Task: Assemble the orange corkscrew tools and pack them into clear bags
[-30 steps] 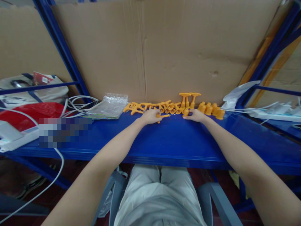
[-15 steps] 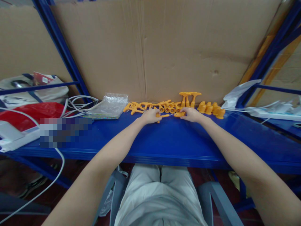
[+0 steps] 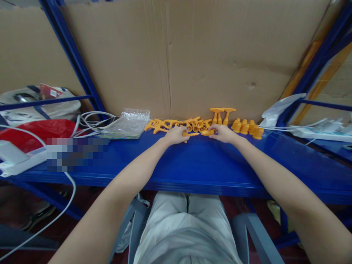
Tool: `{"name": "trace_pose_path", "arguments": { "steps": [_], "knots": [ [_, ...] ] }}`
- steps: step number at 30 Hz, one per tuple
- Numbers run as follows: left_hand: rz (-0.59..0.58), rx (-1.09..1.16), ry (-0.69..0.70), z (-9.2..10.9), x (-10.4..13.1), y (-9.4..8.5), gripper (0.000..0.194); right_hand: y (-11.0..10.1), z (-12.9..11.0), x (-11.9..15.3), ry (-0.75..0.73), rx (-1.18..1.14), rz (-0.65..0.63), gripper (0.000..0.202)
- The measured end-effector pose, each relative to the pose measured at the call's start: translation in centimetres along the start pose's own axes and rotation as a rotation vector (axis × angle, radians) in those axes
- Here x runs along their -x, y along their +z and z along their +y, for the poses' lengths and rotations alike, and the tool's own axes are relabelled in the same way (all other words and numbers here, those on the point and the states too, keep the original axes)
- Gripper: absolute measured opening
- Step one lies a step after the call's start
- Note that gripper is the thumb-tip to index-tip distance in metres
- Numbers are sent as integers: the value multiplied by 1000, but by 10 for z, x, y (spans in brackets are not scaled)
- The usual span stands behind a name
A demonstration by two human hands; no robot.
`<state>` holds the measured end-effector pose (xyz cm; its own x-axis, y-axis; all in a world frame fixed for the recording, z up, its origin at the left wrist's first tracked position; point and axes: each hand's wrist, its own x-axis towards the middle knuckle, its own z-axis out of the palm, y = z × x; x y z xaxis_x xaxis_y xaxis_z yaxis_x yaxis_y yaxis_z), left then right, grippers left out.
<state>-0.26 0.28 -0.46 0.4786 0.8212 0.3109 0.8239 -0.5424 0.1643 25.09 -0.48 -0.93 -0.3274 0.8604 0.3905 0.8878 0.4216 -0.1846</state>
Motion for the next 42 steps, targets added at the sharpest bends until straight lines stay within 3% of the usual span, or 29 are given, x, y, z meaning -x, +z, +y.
{"name": "trace_pose_path", "arguments": {
  "steps": [12, 20, 29, 35, 42],
  "knots": [
    [96, -1, 14, 0, 0, 1, 30, -2, -16, 0, -94, 119, 50, 33],
    [132, 151, -5, -3, -2, 5, 18, -5, -28, 3, -203, 301, 72, 28],
    [109, 371, -25, -15, -10, 13, 16, -5, -33, 5, -158, 329, 40, 29],
    [36, 493, -63, -12, -10, 14, 15, -6, -34, 5, -170, 363, 60, 27],
    [135, 256, 21, -11, -6, 9, 18, 0, -24, 3, -208, 192, 133, 27]
  ]
}}
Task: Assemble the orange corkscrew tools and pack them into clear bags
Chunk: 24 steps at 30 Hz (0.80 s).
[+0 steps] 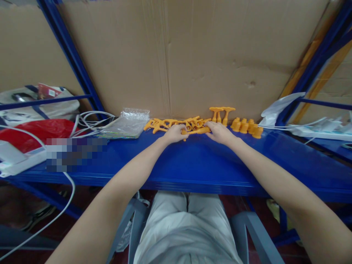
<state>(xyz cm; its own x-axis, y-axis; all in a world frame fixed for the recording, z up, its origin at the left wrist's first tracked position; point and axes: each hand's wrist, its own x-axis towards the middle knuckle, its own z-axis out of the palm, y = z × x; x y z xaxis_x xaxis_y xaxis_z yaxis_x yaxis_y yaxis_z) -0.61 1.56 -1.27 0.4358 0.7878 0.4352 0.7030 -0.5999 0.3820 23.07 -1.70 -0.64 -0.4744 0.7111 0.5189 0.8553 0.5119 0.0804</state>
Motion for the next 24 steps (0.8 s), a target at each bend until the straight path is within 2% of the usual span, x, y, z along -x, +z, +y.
{"name": "trace_pose_path", "arguments": {
  "steps": [4, 10, 15, 18, 24],
  "knots": [
    [41, -151, 52, 1, 1, -4, 24, 10, 11, -1, 71, -279, 71, 31],
    [51, -240, 79, 6, 3, -4, 26, 16, 23, -3, 284, -631, 44, 33],
    [51, -242, 87, 6, 3, -3, 24, 7, 29, 0, 357, -846, -45, 35],
    [64, -239, 110, 5, 3, -3, 24, 0, 28, 2, 410, -937, -50, 35],
    [99, -239, 152, 3, 4, -2, 24, -7, 15, 5, 539, -1159, -85, 16]
  ]
}}
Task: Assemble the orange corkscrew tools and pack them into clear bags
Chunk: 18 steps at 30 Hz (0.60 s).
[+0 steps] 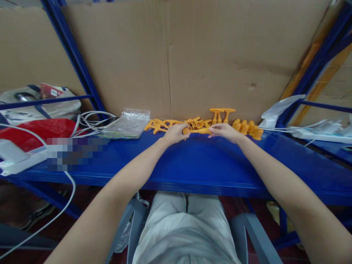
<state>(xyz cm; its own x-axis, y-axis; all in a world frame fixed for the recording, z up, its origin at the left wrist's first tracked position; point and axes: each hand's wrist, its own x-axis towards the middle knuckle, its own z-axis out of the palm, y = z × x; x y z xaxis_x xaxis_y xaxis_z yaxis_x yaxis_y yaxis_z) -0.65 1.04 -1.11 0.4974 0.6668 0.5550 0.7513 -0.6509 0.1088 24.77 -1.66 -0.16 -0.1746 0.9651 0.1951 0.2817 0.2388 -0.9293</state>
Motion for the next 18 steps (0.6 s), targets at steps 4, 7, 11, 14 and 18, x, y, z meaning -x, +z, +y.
{"name": "trace_pose_path", "arguments": {
  "steps": [4, 7, 11, 14, 18],
  "knots": [
    [22, 4, 11, 1, 0, 0, 23, 8, -6, 3, 103, -40, 2, 37],
    [19, 6, 0, 2, 0, 0, 23, 14, -10, 3, 172, 21, 27, 48],
    [13, 10, -4, 3, -1, -1, 23, 18, -16, 4, 236, 102, 55, 56],
    [24, 25, -7, 2, -1, 0, 21, 17, -17, 4, 245, 120, 58, 57],
    [41, 53, -13, 0, -2, 1, 20, 12, -15, 4, 214, 46, 7, 47]
  ]
}}
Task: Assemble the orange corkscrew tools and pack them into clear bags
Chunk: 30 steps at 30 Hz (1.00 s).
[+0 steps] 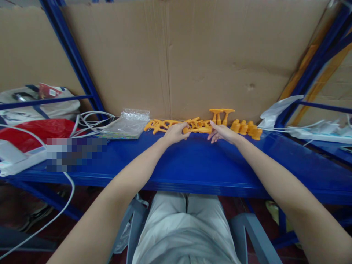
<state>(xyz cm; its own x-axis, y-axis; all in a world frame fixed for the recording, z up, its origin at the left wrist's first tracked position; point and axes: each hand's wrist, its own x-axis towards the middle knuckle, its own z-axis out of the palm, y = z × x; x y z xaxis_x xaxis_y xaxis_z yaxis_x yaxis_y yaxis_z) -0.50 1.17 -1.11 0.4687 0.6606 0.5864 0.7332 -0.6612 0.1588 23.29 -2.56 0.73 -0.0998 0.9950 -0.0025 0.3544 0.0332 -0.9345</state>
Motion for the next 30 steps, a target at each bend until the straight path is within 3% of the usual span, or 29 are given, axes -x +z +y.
{"name": "trace_pose_path", "arguments": {
  "steps": [4, 8, 14, 19, 21, 25, 30],
  "knots": [
    [-10, 15, -16, -1, 0, -1, 19, -5, 2, 1, -60, -69, -45, 17],
    [-2, 22, -29, -1, -1, -2, 21, -8, 3, 1, -103, -42, -70, 11],
    [11, 23, -12, 2, 0, -3, 22, -5, 2, 0, -76, -24, -70, 41],
    [2, 38, -22, 3, 0, -4, 22, -3, -2, 1, 16, 41, -37, 50],
    [0, 36, -18, 2, 0, -4, 21, -4, -1, 2, 14, 41, -53, 47],
    [-5, 36, -4, 0, -1, -3, 19, -8, 3, 2, -69, 24, -94, 18],
    [7, 34, -2, 0, -1, -4, 20, -8, 4, 2, -115, 30, -93, 18]
  ]
}}
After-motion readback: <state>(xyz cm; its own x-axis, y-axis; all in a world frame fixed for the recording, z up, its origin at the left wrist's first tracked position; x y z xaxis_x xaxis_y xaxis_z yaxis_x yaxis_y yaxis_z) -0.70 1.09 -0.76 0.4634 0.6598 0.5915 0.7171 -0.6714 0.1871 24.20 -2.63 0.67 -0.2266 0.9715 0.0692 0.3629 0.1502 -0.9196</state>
